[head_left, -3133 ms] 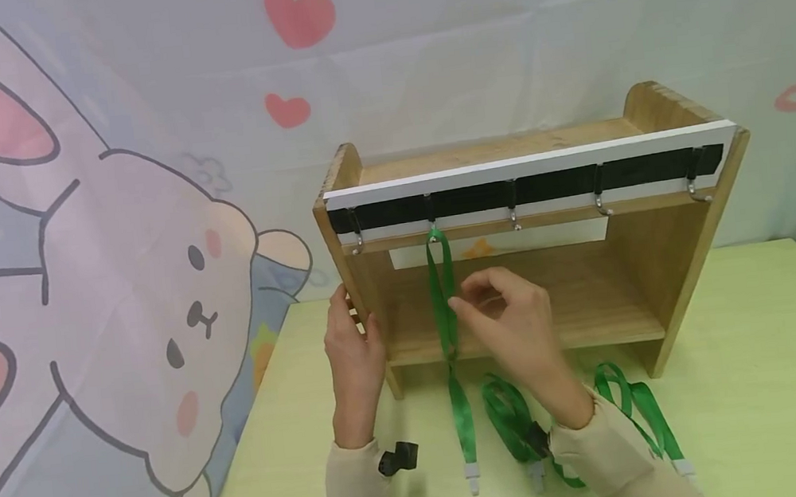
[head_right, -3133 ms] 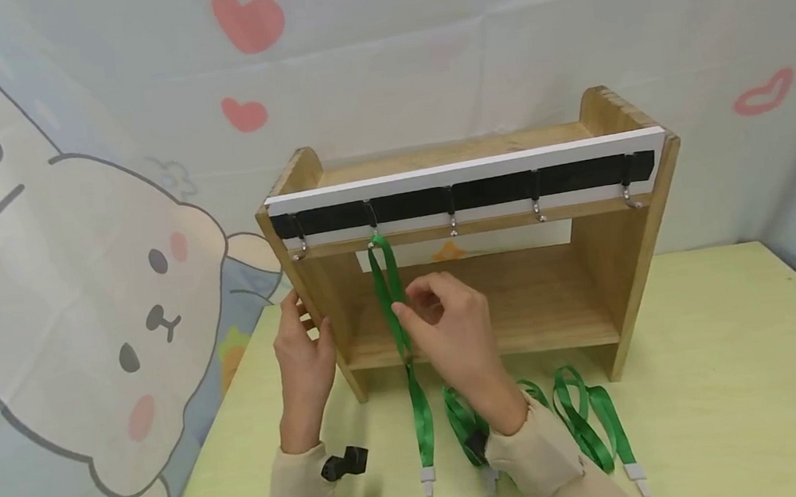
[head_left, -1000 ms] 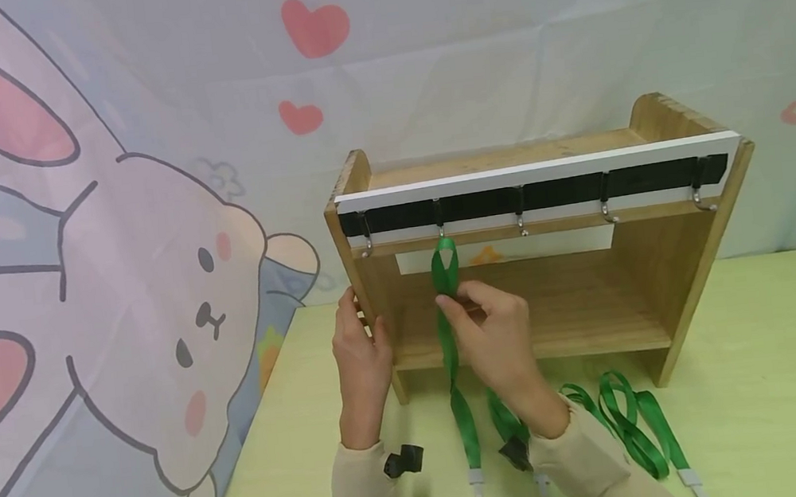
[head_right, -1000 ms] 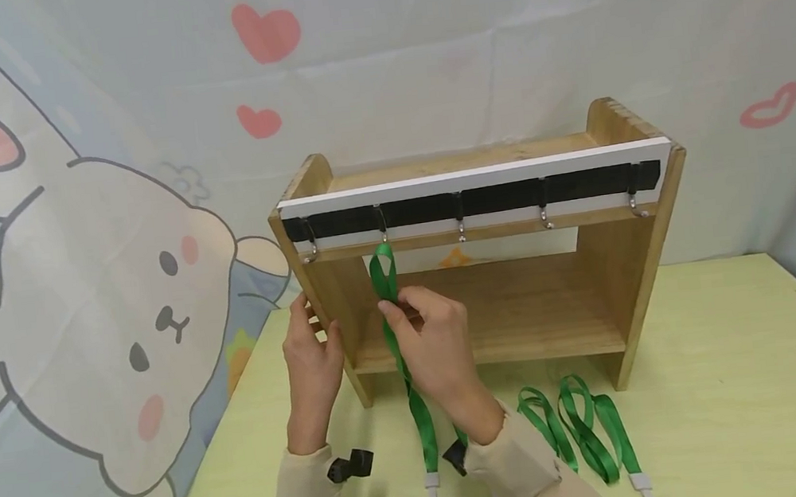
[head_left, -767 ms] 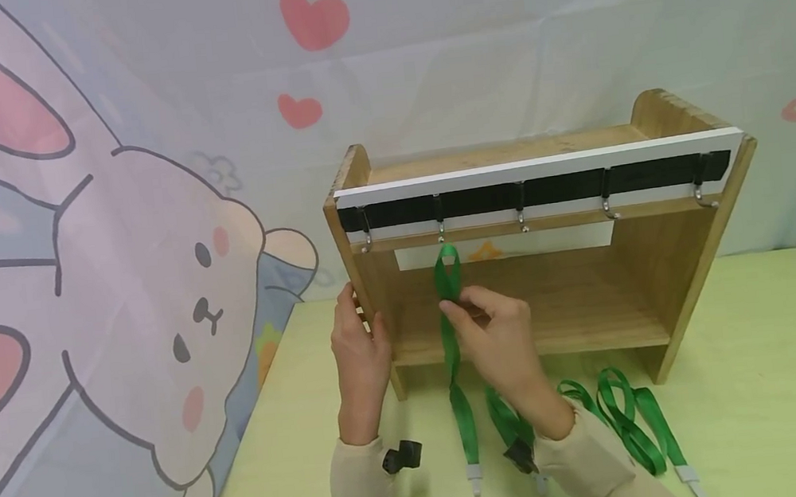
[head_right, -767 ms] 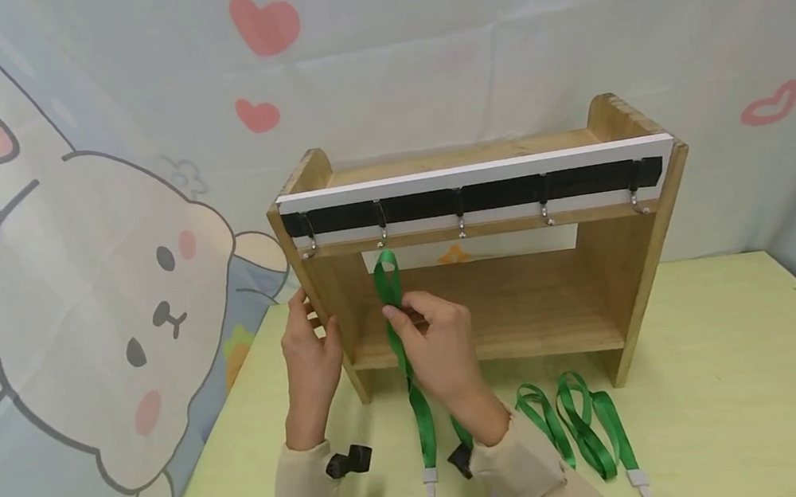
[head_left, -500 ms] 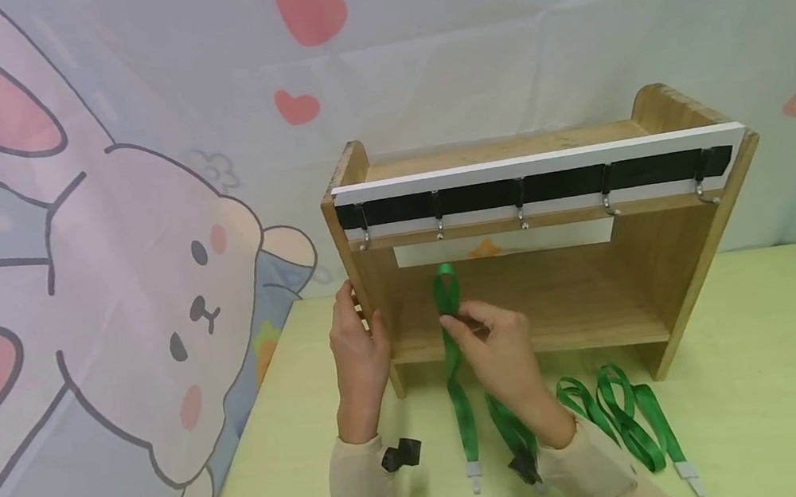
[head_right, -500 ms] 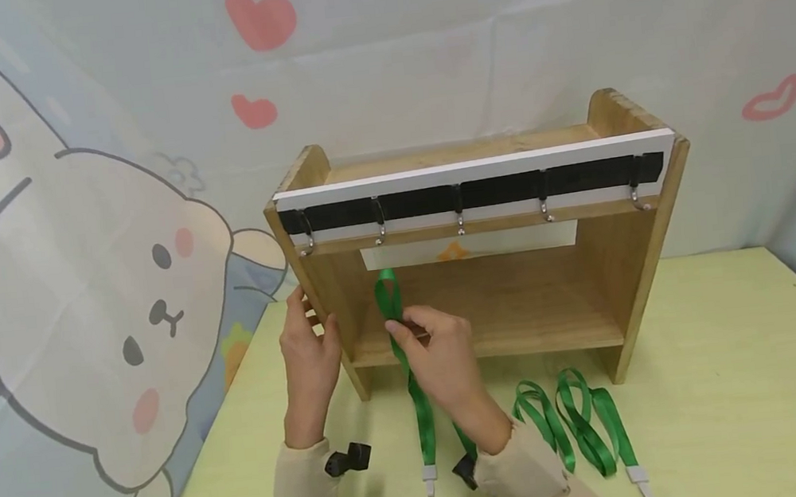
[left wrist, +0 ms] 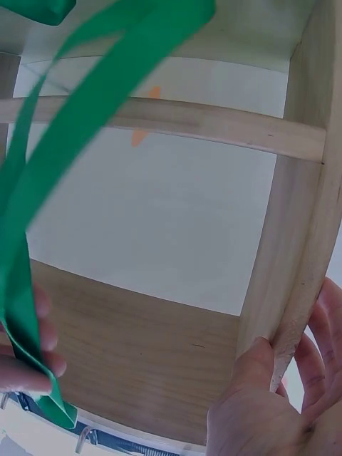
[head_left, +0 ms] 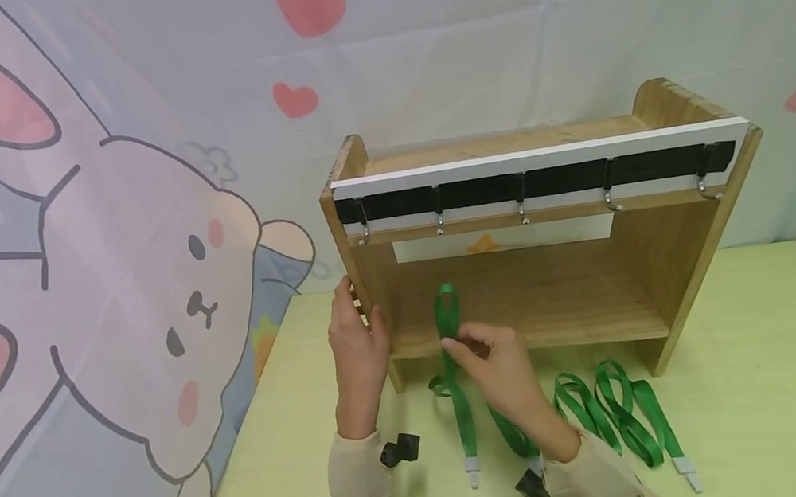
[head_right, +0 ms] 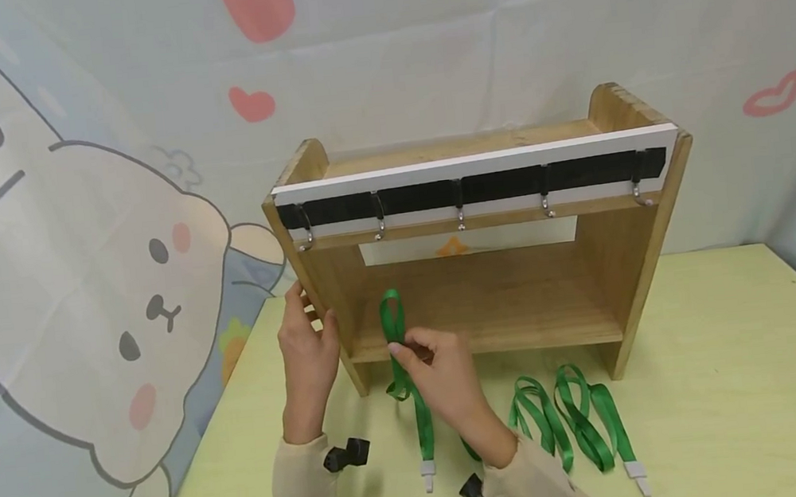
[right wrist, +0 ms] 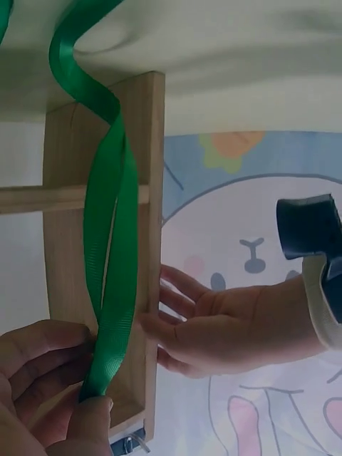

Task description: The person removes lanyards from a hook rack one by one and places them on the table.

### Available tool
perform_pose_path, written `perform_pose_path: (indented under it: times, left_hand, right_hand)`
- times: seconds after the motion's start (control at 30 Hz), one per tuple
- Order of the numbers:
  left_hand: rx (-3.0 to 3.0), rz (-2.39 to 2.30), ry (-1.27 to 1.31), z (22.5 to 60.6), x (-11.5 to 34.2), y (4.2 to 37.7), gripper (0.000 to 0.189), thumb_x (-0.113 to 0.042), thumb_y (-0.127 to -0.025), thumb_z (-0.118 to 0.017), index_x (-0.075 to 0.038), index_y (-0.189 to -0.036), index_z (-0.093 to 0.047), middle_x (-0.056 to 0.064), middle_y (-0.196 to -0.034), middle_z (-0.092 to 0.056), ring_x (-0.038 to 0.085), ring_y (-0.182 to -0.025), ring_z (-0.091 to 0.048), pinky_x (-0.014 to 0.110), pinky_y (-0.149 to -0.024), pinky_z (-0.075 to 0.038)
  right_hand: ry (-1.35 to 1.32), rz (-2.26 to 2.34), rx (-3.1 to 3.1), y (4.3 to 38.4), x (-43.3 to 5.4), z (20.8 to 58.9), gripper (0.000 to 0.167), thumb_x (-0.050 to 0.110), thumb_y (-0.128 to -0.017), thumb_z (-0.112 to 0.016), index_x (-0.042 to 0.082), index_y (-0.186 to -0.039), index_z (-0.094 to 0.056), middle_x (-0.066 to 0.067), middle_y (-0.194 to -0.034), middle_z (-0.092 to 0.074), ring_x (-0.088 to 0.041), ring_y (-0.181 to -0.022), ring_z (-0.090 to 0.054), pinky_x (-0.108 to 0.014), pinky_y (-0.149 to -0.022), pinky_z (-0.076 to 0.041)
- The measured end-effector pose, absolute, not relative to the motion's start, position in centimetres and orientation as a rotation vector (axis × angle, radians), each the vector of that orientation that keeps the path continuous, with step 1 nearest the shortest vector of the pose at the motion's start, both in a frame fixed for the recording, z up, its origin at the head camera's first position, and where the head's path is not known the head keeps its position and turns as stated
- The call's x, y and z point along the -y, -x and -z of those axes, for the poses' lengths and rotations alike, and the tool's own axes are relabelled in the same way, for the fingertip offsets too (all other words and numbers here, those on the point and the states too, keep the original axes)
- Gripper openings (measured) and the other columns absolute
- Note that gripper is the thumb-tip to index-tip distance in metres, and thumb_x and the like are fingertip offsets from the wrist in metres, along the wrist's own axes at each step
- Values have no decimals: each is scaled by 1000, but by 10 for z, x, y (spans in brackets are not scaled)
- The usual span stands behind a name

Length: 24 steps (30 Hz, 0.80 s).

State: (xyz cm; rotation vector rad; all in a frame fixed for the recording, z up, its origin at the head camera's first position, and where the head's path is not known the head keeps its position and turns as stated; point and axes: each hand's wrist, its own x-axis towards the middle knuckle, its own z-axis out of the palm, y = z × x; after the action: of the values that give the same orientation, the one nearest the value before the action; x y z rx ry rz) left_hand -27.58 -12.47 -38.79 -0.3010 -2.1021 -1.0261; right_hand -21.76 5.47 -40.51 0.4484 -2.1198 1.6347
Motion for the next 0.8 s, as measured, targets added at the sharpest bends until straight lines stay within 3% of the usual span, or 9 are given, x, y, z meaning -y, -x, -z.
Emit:
perform_pose_path:
  times: [0.3, 0.8]
  left_hand:
    - [2107, 1035, 298, 388, 125, 276, 47, 12, -90, -64, 10, -134, -47, 30, -114, -61, 41, -88, -67, 45, -63, -61]
    - [2104, 1042, 295, 388, 125, 276, 47, 12, -90, -63, 10, -135, -47, 30, -114, -60, 42, -88, -66, 46, -62, -61]
  right_hand:
    - [-457, -1659, 2207, 218, -58, 419, 7, 4, -92, -73, -1, -88, -77, -10, -77, -73, -9, -64, -61, -23, -58, -51]
    - [-654, -1612, 2335, 226, -72, 432, 7, 5, -93, -72, 1, -92, -78, -12, -96, -75, -22, -80, -71, -28, -70, -58]
